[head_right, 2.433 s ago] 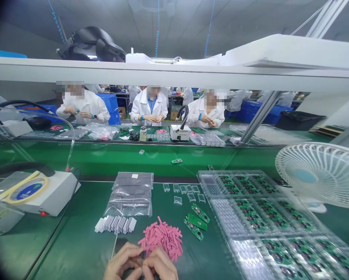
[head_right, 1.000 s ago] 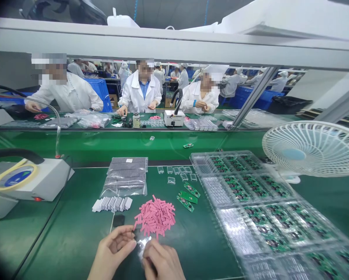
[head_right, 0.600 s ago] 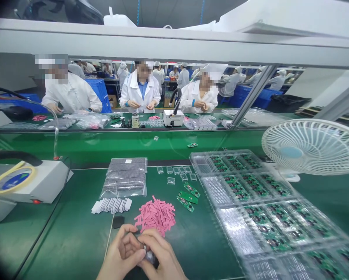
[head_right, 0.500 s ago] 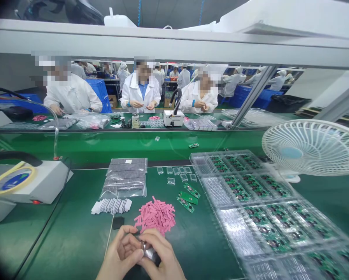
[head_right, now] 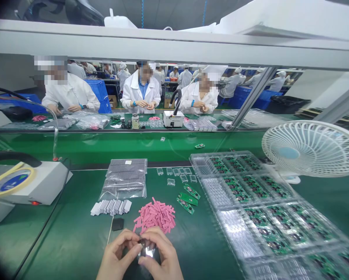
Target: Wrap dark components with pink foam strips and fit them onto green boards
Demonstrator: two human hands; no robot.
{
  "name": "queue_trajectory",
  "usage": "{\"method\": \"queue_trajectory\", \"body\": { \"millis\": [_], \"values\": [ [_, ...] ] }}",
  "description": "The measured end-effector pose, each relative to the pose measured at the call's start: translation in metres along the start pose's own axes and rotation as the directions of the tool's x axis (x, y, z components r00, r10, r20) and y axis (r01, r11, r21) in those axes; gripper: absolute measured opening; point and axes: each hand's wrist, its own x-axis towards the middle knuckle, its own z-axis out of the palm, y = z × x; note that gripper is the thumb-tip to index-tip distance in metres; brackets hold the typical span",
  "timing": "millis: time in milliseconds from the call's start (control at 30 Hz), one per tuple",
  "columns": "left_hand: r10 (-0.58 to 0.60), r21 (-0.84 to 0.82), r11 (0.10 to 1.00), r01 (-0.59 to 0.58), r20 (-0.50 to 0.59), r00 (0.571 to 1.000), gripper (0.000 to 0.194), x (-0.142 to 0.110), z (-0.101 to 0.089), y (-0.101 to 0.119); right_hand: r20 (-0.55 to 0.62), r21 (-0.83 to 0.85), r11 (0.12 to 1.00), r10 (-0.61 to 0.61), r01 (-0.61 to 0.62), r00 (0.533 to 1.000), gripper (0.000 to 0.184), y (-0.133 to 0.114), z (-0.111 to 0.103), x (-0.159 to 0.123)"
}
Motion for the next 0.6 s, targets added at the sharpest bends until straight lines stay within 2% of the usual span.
{"method": "queue_trajectory", "body": {
  "millis": [133,200,300,400,500,600],
  "values": [
    [-0.04,-0.029,0.999,0.04,0.009,0.999,0.028,0.001,0.0,0.003,0.013,0.032,0.999,0.013,-0.013,1.0,0.03,0.001,-0.001,0.001],
    [-0.097,-0.051,0.994,0.099,0.036,0.995,0.032,0.003,-0.002,0.003,0.025,0.053,0.999,-0.01,0.009,1.0,0.032,0.004,-0.001,0.001],
    [-0.209,-0.09,0.971,0.22,0.122,0.97,0.04,0.006,-0.006,0.0,0.05,0.072,0.997,-0.027,0.024,0.998,0.038,0.01,-0.002,-0.002],
    [-0.243,-0.098,0.959,0.267,0.205,0.948,0.045,0.008,-0.01,-0.005,0.078,0.074,0.997,0.01,-0.015,0.997,0.04,0.013,-0.003,-0.006],
    [-0.169,-0.049,0.982,0.184,0.223,0.96,0.046,0.007,-0.009,-0.013,0.044,0.059,0.998,0.004,-0.007,0.999,0.038,0.012,-0.001,-0.008],
    [0.048,0.055,0.997,-0.056,0.141,0.989,0.04,0.001,-0.003,-0.021,-0.016,-0.002,0.999,-0.038,0.038,0.999,0.036,0.01,0.004,-0.01]
  ]
}}
